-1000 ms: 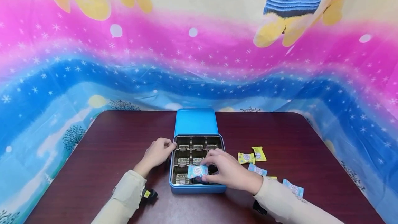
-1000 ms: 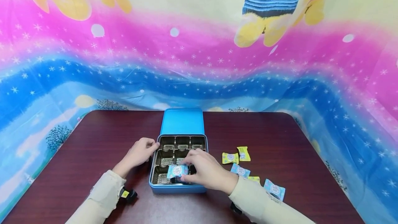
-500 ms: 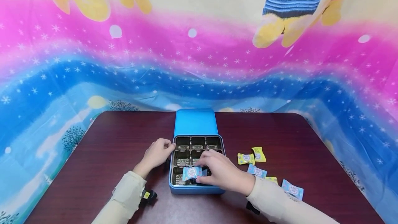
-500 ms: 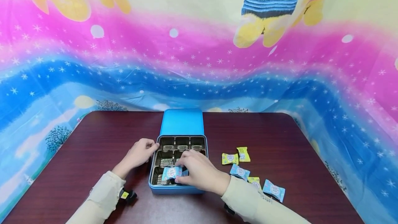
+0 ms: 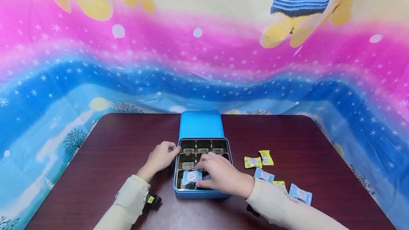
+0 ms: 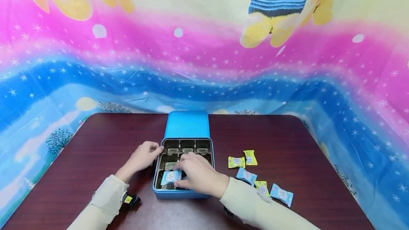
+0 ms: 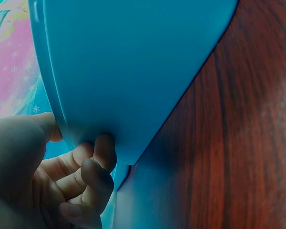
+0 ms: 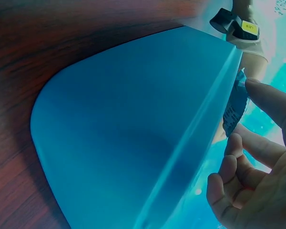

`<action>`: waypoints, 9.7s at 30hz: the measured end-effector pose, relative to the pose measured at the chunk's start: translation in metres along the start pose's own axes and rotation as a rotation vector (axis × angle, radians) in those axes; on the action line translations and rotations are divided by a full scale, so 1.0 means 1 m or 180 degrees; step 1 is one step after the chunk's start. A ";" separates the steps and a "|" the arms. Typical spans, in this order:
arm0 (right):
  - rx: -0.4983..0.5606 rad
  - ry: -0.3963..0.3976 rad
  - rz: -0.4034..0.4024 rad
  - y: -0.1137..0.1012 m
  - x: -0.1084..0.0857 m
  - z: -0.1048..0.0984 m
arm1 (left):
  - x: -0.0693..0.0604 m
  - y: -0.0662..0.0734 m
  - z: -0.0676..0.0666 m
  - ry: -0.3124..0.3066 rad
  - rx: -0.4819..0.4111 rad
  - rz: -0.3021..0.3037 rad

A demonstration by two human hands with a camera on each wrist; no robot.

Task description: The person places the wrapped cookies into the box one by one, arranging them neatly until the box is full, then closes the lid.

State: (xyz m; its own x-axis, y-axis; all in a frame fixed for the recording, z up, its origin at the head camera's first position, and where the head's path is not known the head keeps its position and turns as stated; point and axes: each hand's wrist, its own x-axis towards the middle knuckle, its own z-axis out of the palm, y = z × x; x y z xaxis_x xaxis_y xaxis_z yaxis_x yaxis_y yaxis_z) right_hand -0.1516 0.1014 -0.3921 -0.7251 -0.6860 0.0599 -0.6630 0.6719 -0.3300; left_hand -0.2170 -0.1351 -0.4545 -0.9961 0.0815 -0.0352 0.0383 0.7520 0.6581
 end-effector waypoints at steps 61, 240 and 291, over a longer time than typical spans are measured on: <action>-0.0055 -0.0138 -0.0135 -0.003 0.016 0.012 | -0.003 0.001 -0.001 -0.0064 -0.0075 -0.0040; -0.0031 -0.0241 0.1342 0.168 -0.190 -0.024 | -0.002 -0.002 0.006 -0.0015 -0.0278 -0.0048; 0.0348 -0.0096 0.1154 0.155 -0.154 -0.038 | -0.002 -0.003 0.008 0.0044 -0.0323 -0.0074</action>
State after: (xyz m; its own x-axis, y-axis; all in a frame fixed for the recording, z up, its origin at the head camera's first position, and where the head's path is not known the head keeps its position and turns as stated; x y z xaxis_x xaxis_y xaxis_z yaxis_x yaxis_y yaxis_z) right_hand -0.1501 0.3223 -0.4166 -0.9021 -0.4181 -0.1064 -0.3393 0.8400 -0.4234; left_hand -0.2141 -0.1322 -0.4621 -0.9976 0.0552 -0.0413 0.0076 0.6834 0.7300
